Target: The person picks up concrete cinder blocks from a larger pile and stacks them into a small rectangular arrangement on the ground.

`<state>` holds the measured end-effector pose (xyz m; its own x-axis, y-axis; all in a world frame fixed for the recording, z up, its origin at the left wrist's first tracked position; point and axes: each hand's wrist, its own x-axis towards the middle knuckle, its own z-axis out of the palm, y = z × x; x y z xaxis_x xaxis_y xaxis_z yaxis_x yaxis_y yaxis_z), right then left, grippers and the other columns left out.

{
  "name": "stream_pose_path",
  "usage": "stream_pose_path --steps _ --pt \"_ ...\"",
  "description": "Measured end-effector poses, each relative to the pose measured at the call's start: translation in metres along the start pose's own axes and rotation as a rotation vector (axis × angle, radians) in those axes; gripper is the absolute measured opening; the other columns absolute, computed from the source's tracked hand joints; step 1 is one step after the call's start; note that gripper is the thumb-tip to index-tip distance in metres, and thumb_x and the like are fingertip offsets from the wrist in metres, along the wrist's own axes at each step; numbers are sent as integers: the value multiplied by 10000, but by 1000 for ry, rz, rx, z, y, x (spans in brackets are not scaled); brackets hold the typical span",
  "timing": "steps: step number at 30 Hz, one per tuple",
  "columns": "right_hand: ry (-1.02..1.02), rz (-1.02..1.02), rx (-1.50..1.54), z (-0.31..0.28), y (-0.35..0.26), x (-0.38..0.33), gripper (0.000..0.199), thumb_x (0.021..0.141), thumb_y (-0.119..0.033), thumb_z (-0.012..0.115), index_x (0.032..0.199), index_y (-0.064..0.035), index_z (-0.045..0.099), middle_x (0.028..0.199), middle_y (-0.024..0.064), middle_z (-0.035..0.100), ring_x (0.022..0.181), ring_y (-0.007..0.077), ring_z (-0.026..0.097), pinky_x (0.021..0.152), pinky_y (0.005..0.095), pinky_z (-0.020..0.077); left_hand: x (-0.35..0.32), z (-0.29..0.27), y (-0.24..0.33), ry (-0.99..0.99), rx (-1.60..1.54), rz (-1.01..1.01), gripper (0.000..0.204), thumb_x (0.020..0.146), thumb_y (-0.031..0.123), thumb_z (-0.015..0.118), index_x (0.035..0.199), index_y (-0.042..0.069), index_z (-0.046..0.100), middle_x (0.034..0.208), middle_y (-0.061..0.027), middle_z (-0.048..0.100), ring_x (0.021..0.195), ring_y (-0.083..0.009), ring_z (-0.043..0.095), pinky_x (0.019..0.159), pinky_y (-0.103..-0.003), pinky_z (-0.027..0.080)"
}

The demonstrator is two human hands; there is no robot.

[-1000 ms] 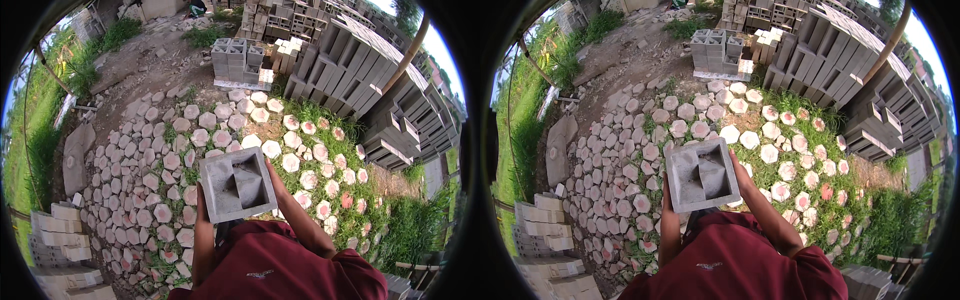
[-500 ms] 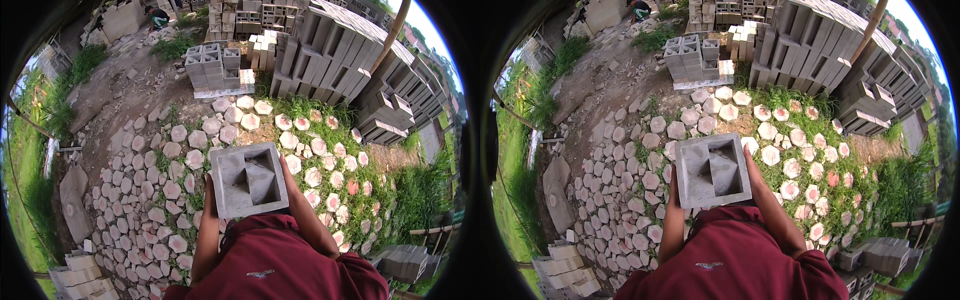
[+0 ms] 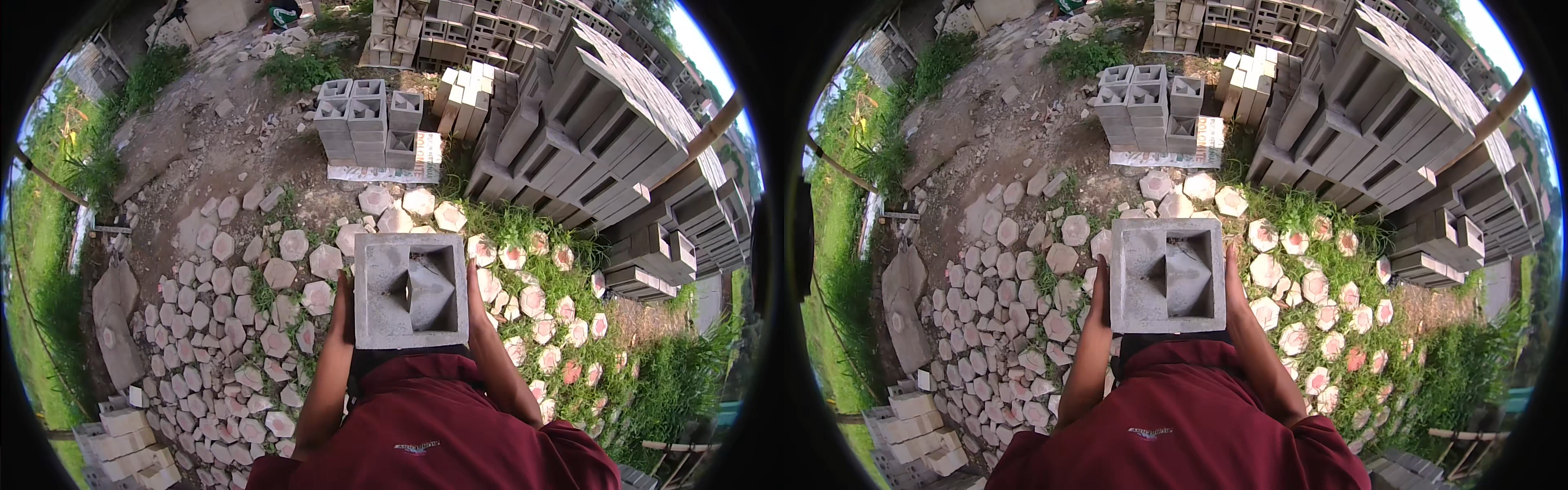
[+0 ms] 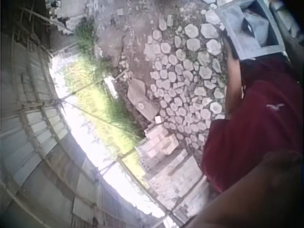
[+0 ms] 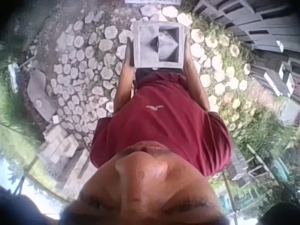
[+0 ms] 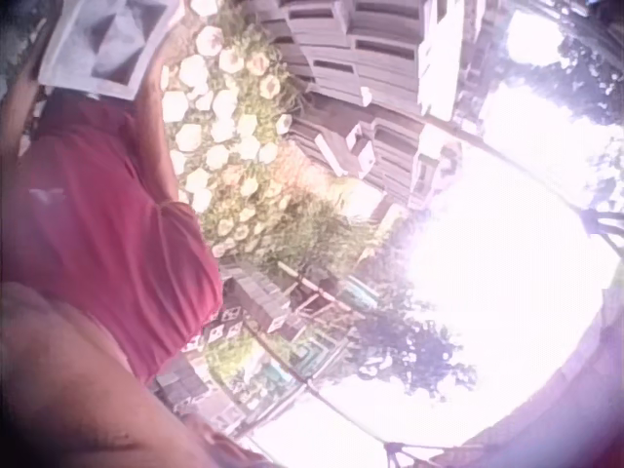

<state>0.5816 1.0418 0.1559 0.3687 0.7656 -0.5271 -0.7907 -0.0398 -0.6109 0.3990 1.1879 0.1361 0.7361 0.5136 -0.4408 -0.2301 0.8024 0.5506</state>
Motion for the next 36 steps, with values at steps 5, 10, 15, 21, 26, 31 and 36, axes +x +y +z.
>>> stream_pose_path --steps 5,10,15,21,26,31,36 --pt "-34 -40 62 14 -51 70 776 896 -656 301 1393 -62 355 1359 159 433 1206 305 449 1040 424 331 87 5 38 27 -68 -66 666 946 571 288 1300 30 448 1206 -153 555 1026 -274 577 867 -399 471" --pt "0 -123 125 14 -73 172 719 908 -612 356 1369 -62 393 1338 136 458 1194 266 459 1031 389 336 187 5 96 87 141 -54 576 986 474 246 1302 38 449 1203 -129 558 1070 -248 553 913 -358 438" --pt "18 -179 106 70 -123 272 692 929 -575 351 1382 -52 371 1348 122 452 1211 241 448 1050 353 312 294 -4 170 137 248 -33 455 995 369 284 1213 48 520 1055 -98 609 924 -203 597 810 -341 482" --pt "140 -180 17 96 -172 361 710 930 -584 331 1400 -50 334 1387 130 402 1232 255 430 1058 381 313 393 22 241 80 258 -148 425 991 354 313 1146 45 560 971 -65 615 828 -155 596 732 -306 489" --pt "138 -175 139 121 -212 408 725 928 -588 327 1397 -35 327 1362 138 423 1231 246 430 1053 371 319 469 15 269 72 338 -174 450 996 371 299 1164 42 554 981 -63 617 838 -153 594 745 -287 482" --pt "273 -231 14 102 -265 458 724 937 -574 318 1399 -17 316 1379 132 408 1248 235 415 1064 348 293 538 79 290 38 443 -204 470 997 390 295 1202 44 538 1020 -78 613 856 -161 586 772 -309 469" --pt "185 -261 -19 82 -347 531 703 953 -547 306 1408 -11 301 1400 122 383 1264 216 396 1072 327 270 641 105 284 66 380 -206 467 992 396 305 1202 50 539 1025 -78 610 869 -161 581 784 -315 463"
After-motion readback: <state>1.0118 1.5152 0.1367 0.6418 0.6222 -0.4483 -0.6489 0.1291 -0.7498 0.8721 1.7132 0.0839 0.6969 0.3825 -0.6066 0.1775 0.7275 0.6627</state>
